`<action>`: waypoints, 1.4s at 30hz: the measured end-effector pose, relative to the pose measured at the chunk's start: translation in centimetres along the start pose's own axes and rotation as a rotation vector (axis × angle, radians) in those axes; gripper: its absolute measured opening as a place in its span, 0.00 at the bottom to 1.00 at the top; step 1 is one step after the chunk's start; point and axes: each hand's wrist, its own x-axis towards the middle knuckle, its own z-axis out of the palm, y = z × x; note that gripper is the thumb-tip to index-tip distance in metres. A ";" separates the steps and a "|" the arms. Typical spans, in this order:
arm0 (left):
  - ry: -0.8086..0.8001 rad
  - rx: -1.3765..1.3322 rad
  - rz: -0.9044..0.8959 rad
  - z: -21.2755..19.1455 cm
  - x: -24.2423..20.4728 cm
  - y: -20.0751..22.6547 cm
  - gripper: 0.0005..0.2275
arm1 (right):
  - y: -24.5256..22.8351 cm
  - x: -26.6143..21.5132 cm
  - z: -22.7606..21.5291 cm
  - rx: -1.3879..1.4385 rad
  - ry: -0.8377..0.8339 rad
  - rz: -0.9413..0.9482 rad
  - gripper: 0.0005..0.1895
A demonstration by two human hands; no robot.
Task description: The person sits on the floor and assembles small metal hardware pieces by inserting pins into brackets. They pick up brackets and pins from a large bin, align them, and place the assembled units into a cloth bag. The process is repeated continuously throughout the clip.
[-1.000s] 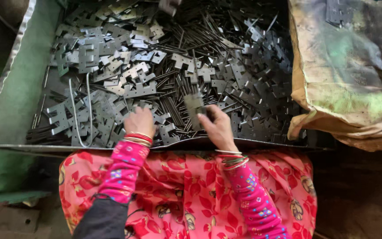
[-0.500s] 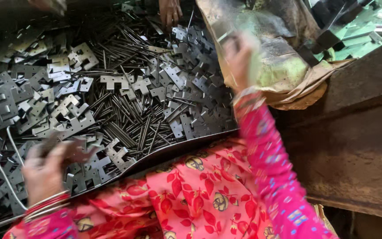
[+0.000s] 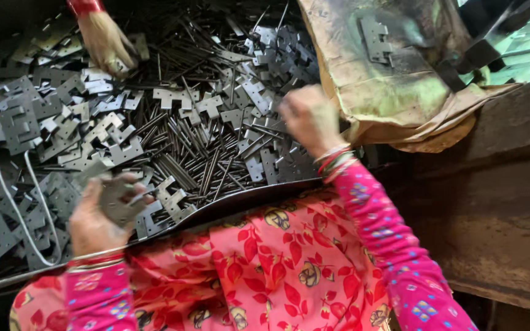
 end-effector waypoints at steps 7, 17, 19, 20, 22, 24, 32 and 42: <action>-0.091 0.504 0.133 -1.2 0.9 -3.5 0.10 | -1.4 3.1 6.2 -0.099 -0.507 0.178 0.19; -0.119 1.702 0.338 1.9 7.0 -7.0 0.14 | -3.7 1.9 5.0 -0.098 -0.309 0.087 0.19; -0.197 1.833 0.296 3.6 7.1 -7.6 0.14 | -4.9 1.9 3.8 0.169 -0.181 0.105 0.15; -0.261 1.856 0.271 4.3 7.1 -7.8 0.14 | -5.6 1.7 3.2 0.302 -0.114 0.118 0.14; -0.353 1.943 0.154 5.8 6.9 -8.4 0.15 | -7.2 1.0 2.2 0.317 -0.258 -0.019 0.16; -0.404 2.063 -0.032 6.8 7.0 -8.9 0.17 | -8.9 0.3 1.6 0.266 -0.427 -0.085 0.20; -0.315 1.929 0.029 7.7 8.9 -9.8 0.17 | -12.4 0.6 3.9 -0.056 -0.623 0.130 0.30; -0.245 1.699 0.083 5.7 10.1 -9.4 0.15 | -10.0 0.2 5.3 -0.039 -0.579 0.274 0.18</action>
